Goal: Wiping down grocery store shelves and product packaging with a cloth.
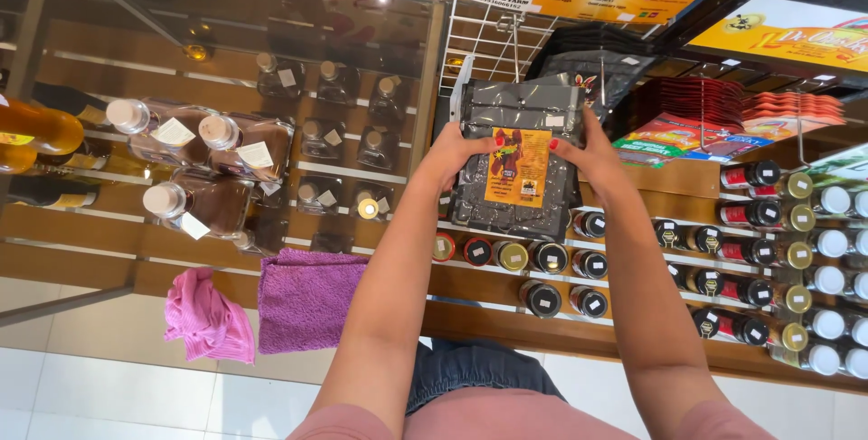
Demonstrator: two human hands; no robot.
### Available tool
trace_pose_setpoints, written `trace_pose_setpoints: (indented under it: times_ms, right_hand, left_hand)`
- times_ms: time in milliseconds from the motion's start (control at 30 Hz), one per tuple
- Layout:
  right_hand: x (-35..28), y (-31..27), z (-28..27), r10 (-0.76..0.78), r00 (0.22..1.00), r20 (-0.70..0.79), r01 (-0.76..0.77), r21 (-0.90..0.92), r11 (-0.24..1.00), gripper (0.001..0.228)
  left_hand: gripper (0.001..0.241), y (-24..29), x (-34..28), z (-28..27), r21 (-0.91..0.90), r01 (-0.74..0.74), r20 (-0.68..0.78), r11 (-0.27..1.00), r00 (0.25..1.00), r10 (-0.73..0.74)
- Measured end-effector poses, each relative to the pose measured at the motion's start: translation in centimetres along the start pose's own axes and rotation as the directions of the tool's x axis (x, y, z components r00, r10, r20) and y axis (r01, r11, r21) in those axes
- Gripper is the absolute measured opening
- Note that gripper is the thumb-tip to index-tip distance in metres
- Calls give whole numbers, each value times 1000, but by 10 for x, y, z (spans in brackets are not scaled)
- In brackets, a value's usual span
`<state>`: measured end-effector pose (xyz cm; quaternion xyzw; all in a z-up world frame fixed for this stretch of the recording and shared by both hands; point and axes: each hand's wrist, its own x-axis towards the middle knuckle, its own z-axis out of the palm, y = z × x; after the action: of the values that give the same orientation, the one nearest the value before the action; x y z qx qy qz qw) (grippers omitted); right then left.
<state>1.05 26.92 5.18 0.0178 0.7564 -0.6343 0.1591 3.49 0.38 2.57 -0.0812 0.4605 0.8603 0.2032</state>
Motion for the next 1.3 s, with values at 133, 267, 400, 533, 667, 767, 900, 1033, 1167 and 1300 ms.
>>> trace_pose_setpoints:
  times_ms: [133, 267, 400, 533, 667, 767, 900, 1033, 1167, 1300]
  right_hand:
    - [-18, -3, 1, 82, 996, 25, -84, 101, 991, 97]
    - [-37, -33, 17, 91, 996, 8, -90, 222, 971, 82]
    - [-35, -30, 14, 20, 1000, -14, -14, 336, 942, 71]
    - [-32, -32, 10, 48, 999, -11, -42, 332, 942, 67]
    - [-35, -40, 8, 60, 998, -1, -56, 359, 932, 63]
    - [-40, -53, 6, 82, 997, -8, -73, 373, 925, 61]
    - [-50, -70, 3, 13, 999, 34, -24, 376, 926, 58]
    - [-65, -80, 1, -25, 998, 58, -1, 397, 918, 56]
    - [-91, -98, 11, -102, 994, 46, 74, 416, 907, 57]
    - [-109, -94, 22, -133, 987, 86, 71, 510, 857, 51]
  left_hand:
    - [36, 11, -7, 11, 57, -74, -10, 996, 997, 74]
    - [36, 33, -25, 29, 107, -37, -47, 994, 998, 43]
    - [37, 44, -29, 42, 85, 23, -99, 996, 995, -15]
    - [37, 54, -34, 51, 109, 48, -148, 993, 988, -31]
    - [38, 55, -32, 54, 61, 67, -151, 996, 987, -58]
    - [38, 62, -34, 62, 74, 77, -153, 994, 986, -65]
    - [37, 70, -38, 71, 97, 32, -125, 995, 992, -20]
    - [36, 77, -52, 82, 100, 14, -122, 995, 993, -2]
    - [36, 85, -75, 91, 110, -32, -116, 993, 992, 45]
    - [37, 87, -99, 85, 122, -78, -163, 989, 982, 97]
